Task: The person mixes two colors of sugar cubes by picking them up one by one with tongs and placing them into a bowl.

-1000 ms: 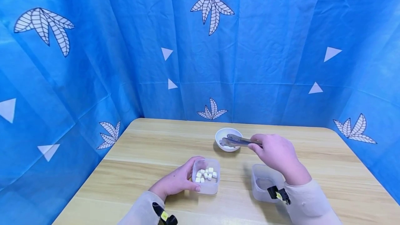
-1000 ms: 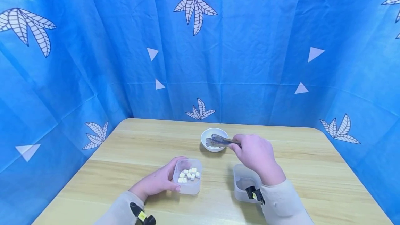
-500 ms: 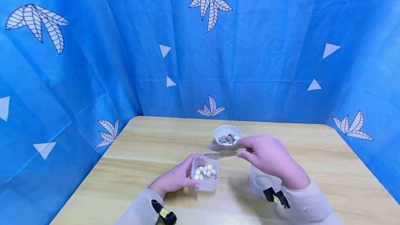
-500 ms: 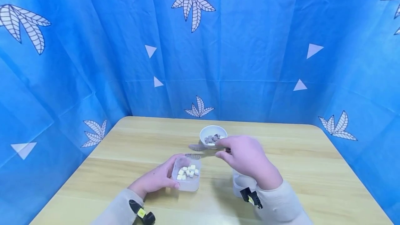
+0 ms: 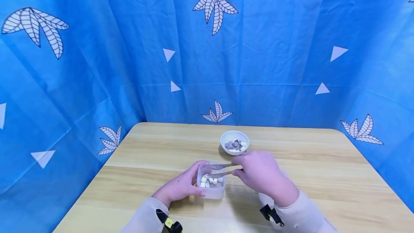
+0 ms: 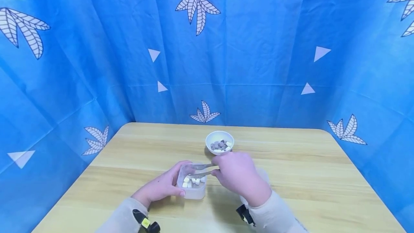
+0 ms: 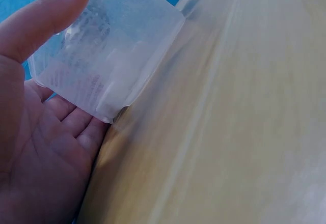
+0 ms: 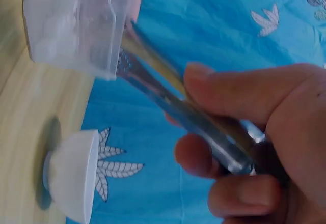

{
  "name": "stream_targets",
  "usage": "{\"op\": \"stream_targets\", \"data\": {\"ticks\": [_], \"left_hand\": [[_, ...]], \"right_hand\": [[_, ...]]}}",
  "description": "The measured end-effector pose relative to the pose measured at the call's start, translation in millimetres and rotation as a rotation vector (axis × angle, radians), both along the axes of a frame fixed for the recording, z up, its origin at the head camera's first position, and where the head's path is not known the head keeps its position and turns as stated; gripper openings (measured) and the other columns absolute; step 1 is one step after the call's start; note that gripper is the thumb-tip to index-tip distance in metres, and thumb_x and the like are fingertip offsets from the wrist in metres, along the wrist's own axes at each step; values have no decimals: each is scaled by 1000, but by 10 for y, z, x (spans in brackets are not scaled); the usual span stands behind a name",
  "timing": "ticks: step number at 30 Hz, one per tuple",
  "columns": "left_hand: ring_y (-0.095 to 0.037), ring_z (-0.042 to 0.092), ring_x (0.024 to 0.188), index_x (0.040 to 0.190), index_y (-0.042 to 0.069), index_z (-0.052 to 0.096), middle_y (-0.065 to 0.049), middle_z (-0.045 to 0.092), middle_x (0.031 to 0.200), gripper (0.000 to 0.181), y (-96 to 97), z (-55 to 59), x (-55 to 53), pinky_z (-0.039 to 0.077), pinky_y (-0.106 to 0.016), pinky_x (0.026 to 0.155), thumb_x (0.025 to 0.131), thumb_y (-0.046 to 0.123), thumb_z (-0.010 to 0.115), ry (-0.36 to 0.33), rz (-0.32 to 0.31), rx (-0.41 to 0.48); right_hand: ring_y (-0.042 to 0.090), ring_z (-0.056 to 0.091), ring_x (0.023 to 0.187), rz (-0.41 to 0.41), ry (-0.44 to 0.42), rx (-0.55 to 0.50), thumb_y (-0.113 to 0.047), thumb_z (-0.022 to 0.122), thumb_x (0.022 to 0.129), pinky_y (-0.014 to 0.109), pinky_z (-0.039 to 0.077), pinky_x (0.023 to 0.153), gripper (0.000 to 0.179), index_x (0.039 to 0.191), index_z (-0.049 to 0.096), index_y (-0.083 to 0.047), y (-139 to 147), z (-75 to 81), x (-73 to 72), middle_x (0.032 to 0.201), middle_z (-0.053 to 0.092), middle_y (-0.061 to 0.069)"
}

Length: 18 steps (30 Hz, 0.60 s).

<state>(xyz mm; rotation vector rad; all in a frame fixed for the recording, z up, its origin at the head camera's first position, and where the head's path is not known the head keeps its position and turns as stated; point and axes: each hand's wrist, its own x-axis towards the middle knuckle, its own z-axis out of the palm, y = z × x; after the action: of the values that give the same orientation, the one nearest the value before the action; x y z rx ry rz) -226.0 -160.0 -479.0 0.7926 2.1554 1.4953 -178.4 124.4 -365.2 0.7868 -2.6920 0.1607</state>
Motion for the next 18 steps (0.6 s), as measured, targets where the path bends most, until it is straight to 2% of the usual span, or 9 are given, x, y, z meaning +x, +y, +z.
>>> {"op": "stream_targets", "data": {"ticks": [6,10,13,18], "left_hand": [[-19,40,142,159,14,21,0,42,154,99,-2,13,-12,29,-29,116,82,24,82,4,-26,33],[-20,39,142,158,13,21,-1,41,155,97,-2,12,-24,30,-26,115,83,23,82,20,-38,46],[-21,41,141,157,15,23,-2,42,154,94,-11,8,-28,30,-28,116,84,22,81,32,-39,43],[-20,41,141,157,17,25,-2,43,154,93,-22,0,-25,29,-30,117,82,23,81,33,-30,26]], "right_hand": [[14,59,63,-95,-98,23,-36,83,82,36,39,46,15,87,72,-26,-213,-35,71,73,62,-12],[14,57,62,-120,-114,38,-37,82,82,37,38,46,16,82,69,-28,-269,-63,71,69,56,-13],[14,58,63,-94,-103,54,-37,83,82,36,39,47,15,87,71,-28,-275,-88,58,73,60,-13],[14,58,62,11,-82,66,-34,83,81,33,40,46,17,92,73,-26,-285,-128,53,79,62,-12]]}}
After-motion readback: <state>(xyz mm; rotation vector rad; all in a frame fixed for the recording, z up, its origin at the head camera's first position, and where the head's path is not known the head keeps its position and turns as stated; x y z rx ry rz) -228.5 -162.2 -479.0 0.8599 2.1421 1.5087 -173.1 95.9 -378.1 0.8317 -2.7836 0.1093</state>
